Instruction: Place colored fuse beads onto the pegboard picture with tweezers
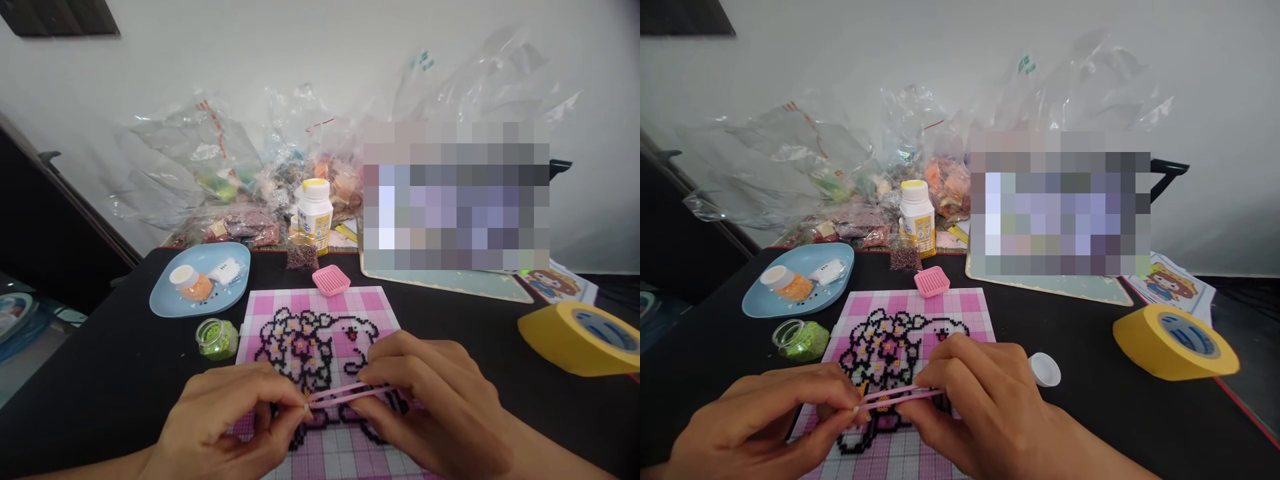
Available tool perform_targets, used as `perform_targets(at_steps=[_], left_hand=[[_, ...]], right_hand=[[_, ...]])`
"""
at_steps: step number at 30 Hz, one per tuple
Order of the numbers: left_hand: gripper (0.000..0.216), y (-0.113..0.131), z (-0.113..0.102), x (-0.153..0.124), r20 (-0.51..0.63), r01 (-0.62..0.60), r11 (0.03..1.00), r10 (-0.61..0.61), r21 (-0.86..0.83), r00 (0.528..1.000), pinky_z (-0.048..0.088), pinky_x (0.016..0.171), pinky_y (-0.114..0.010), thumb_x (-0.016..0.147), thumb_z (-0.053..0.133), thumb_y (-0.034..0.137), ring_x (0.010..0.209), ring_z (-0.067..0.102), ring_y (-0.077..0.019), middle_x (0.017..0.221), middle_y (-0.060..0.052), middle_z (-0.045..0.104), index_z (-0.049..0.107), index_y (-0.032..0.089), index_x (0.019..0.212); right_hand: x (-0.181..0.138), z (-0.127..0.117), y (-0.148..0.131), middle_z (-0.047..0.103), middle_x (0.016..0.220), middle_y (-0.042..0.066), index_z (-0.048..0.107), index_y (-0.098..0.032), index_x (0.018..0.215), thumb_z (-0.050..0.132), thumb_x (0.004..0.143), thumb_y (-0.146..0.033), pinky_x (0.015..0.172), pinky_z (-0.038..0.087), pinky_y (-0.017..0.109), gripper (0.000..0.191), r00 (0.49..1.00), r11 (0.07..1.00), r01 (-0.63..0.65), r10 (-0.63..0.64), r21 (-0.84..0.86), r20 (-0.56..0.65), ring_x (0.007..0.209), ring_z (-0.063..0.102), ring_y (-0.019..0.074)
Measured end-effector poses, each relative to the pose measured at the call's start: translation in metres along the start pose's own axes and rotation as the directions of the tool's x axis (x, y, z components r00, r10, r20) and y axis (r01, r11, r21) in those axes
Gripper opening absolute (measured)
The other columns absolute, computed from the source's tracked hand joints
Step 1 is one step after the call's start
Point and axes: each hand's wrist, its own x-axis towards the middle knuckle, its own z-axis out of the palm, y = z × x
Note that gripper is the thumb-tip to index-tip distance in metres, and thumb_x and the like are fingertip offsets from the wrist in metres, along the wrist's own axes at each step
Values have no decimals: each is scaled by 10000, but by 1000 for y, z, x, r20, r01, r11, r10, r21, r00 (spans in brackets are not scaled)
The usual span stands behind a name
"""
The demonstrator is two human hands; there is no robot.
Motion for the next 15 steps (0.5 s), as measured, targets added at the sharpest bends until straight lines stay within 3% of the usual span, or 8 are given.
perform_targets(at_steps=[15], left_hand=[[158, -3, -1, -6, 40, -54, 993, 50, 109, 998, 535, 495, -161, 786, 658, 78, 500, 630, -84, 648, 46, 685, 619, 209, 864]], right_hand=[[-6, 2, 0, 682, 713, -29, 546, -185, 859, 573, 915, -273, 561, 460, 215, 108, 999, 1000, 22, -22, 5, 26, 676, 662, 83]])
